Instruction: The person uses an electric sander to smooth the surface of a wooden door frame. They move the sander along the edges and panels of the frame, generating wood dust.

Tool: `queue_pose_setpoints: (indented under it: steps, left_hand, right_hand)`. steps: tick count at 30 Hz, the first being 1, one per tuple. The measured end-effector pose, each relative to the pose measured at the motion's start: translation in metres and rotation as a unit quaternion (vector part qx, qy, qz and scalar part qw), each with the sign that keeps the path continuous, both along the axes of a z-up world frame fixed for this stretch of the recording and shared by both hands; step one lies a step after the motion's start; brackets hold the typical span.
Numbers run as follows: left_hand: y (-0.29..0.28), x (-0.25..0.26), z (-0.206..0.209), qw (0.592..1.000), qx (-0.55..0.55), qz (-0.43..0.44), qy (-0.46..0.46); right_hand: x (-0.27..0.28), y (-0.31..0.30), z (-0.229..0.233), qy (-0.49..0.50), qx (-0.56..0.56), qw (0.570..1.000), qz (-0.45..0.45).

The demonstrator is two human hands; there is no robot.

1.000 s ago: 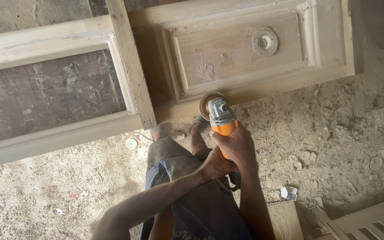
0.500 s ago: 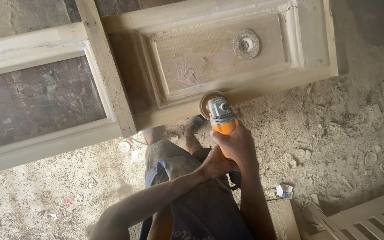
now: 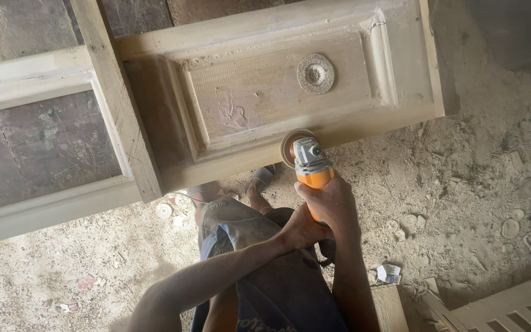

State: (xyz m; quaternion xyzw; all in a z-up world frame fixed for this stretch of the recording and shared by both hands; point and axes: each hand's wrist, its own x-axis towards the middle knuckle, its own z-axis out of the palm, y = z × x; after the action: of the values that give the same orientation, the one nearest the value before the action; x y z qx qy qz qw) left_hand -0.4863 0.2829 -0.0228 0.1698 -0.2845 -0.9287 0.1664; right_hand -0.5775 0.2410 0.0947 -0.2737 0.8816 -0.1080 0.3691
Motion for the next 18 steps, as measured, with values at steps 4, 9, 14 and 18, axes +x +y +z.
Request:
queue_pose_setpoints:
  steps: [4,9,14,18]
  left_hand:
    - [-0.001,-0.013,0.0,0.974,-0.202,-0.034,-0.092]
    - [-0.002,-0.043,0.004,0.978,0.188,0.01,0.088]
    - [-0.002,-0.061,0.013,0.967,-0.213,-0.027,-0.134]
    - [0.0,-0.077,0.015,0.963,-0.235,-0.024,-0.127]
  right_hand:
    - [-0.019,0.002,-0.001,-0.001,-0.027,1.0,0.001]
    - [-0.043,0.001,0.001,-0.003,-0.006,1.0,-0.005]
    - [-0.069,0.006,-0.001,-0.006,-0.028,0.999,-0.013]
    - [-0.084,0.009,0.0,0.007,-0.01,1.0,-0.01]
